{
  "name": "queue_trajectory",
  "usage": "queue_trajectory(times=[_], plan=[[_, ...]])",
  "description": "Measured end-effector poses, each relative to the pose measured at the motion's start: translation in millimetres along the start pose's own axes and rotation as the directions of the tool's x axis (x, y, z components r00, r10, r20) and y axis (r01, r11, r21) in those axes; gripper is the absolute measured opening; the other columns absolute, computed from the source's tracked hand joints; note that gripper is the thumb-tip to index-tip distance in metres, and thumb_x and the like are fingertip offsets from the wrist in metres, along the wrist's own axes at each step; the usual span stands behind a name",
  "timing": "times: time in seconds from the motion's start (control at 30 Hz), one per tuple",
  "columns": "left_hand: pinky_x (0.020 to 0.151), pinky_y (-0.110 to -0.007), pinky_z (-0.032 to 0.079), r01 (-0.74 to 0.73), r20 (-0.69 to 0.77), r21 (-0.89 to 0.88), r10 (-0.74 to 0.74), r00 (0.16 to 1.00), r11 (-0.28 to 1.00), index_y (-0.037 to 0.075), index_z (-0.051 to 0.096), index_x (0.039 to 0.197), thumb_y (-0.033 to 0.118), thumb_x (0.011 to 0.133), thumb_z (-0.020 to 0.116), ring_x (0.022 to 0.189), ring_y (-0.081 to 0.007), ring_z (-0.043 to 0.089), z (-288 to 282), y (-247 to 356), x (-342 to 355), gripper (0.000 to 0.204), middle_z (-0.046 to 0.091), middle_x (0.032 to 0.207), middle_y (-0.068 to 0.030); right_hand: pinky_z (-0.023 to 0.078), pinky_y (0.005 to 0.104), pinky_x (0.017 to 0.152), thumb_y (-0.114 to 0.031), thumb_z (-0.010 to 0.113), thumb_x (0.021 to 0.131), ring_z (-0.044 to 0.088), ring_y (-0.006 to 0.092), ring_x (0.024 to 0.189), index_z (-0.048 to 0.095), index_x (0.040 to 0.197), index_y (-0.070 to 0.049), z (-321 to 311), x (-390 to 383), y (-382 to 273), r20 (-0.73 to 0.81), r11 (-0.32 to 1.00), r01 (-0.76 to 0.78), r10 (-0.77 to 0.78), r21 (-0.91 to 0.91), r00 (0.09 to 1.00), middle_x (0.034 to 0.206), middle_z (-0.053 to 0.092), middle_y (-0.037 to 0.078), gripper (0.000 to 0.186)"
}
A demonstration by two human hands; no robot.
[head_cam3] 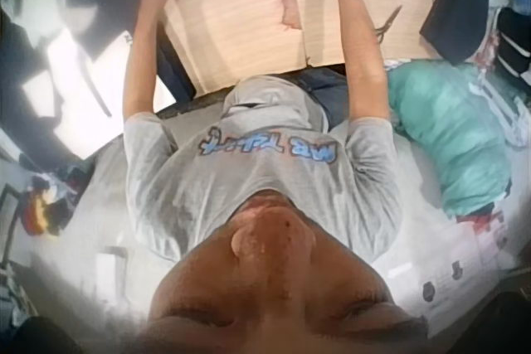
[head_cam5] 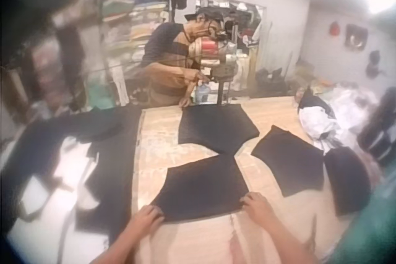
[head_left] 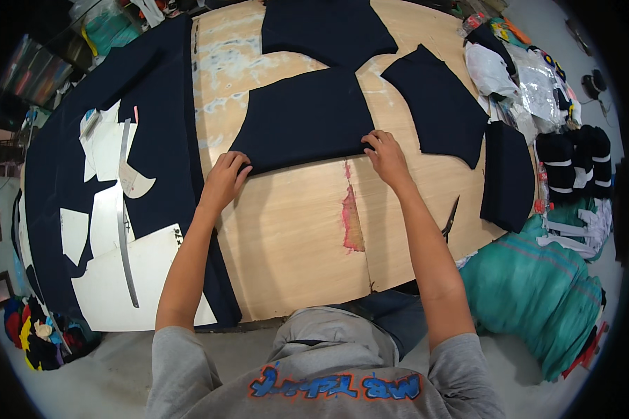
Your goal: The person cuts a piece of dark fabric using scissors, then folds and stacks the cut pieces on the table. The person repeatedly aligns and folds the fabric pieces, preparing them for the next step.
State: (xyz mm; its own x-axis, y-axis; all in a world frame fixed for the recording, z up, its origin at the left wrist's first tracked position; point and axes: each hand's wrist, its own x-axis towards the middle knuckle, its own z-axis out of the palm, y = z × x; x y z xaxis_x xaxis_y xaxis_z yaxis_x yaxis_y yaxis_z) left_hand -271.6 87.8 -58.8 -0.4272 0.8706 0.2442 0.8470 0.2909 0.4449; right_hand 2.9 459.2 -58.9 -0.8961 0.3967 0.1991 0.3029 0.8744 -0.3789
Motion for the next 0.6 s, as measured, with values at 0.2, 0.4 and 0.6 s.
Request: queue_trajectory(times=[0.2,0.4,0.6], plan=[[0.106,-0.046,0.056,0.065,0.014,-0.056,-0.064,0.998,0.996,0.002,0.072,0.121,0.017,0.107,0.076,0.124,-0.0348,0.068,-3.1,3.2,0.0,0.021,0.072,0.126,-0.0119,0.056,0.0467,0.103,-0.009,0.078,0.101,0.069,0.0334,0.120,0.078,0.117,-0.007,-2.8,8.4,3.2,-0.006,0.999,0.031,-0.031,0.028,1.000,0.123,0.074,0.010,0.016],[0.105,-0.046,0.055,0.141,0.009,-0.127,-0.141,0.990,0.982,0.002,0.072,0.121,0.016,0.108,0.075,0.123,-0.0355,0.068,-4.0,6.2,3.5,0.020,0.073,0.124,-0.0128,0.056,0.0466,0.102,-0.008,0.076,0.101,0.069,0.0329,0.115,0.078,0.114,-0.007,-3.0,14.8,7.6,-0.090,0.995,0.093,-0.090,0.022,0.992,0.116,0.076,0.008,0.013],[0.102,-0.045,0.057,0.209,0.034,-0.099,-0.207,0.978,0.973,0.002,0.072,0.123,0.017,0.110,0.073,0.117,-0.0365,0.071,-10.6,6.1,8.7,0.020,0.075,0.119,-0.0144,0.061,0.0464,0.086,-0.009,0.072,0.107,0.074,0.0361,0.093,0.073,0.124,-0.006,1.8,18.3,-0.9,-0.149,0.996,0.015,-0.003,0.082,0.989,0.116,0.077,0.012,0.018]])
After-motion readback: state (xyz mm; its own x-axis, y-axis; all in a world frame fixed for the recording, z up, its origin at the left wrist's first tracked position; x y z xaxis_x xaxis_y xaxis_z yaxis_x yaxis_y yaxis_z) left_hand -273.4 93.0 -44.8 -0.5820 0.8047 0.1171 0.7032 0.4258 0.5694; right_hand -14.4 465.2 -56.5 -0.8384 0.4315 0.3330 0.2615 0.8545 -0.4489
